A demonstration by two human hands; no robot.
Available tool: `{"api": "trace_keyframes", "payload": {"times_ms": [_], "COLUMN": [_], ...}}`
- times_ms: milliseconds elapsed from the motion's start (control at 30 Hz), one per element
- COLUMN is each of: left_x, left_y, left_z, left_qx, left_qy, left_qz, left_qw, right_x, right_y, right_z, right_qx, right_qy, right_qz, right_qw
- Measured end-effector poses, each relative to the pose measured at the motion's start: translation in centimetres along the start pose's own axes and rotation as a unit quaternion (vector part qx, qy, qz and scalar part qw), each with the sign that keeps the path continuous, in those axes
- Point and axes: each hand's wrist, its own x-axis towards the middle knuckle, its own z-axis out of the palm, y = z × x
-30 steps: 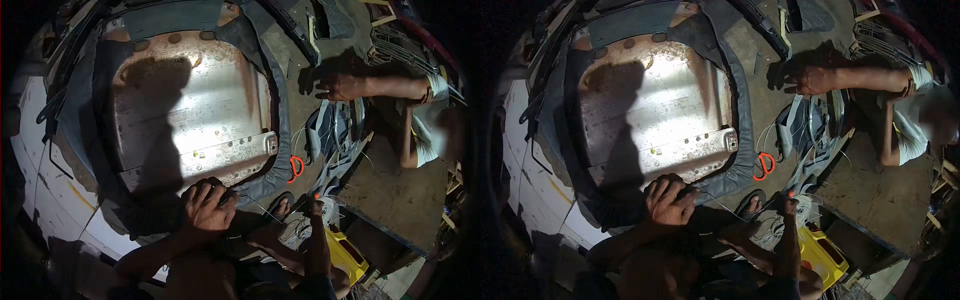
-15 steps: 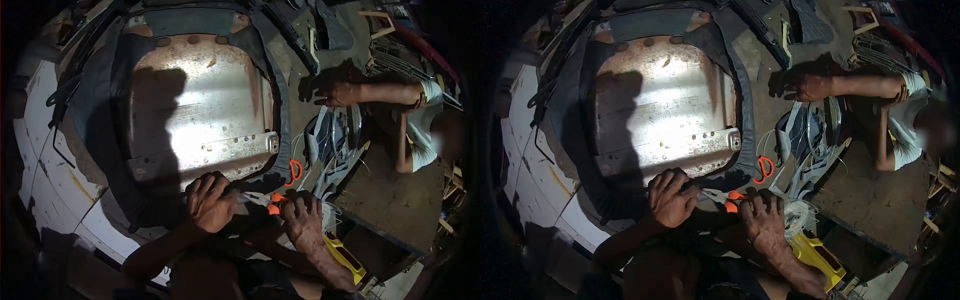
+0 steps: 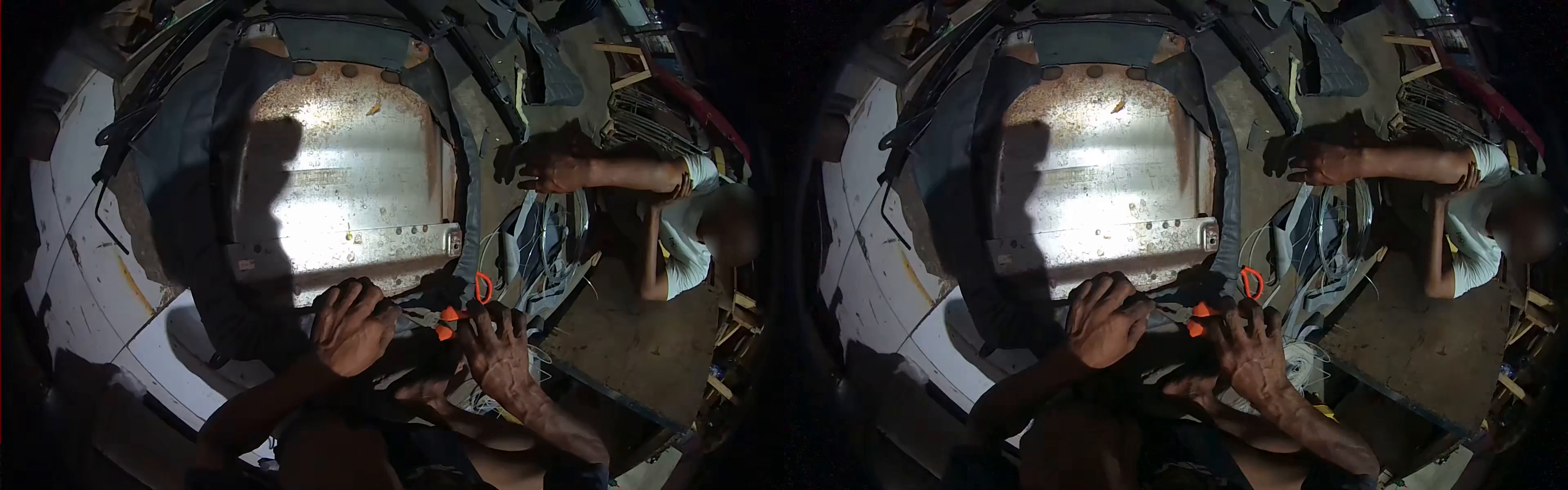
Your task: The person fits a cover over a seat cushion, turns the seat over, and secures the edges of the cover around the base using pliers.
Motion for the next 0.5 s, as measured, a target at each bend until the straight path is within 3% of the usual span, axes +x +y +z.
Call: {"api": "trace_keyframes", "payload": {"times_ms": [200,500], "left_x": [0.0,0.4], "left_y": [-0.1,-0.2], "left_z": [0.2,-0.3], "left_qx": [0.005,-0.042], "left_qy": [-0.003,0.006], "left_qz": [0.006,-0.024], "left_qw": [1.0,0.999], "right_x": [0.1,0.9], "right_y": [0.2,-0.2], "right_z": [0.3,-0.5], "right_qx": [-0.017,0.085], "right_qy": [0.013,-0.093], "right_qz": [-0.015,0.039], "right_qw": [1.0,0.991]}}
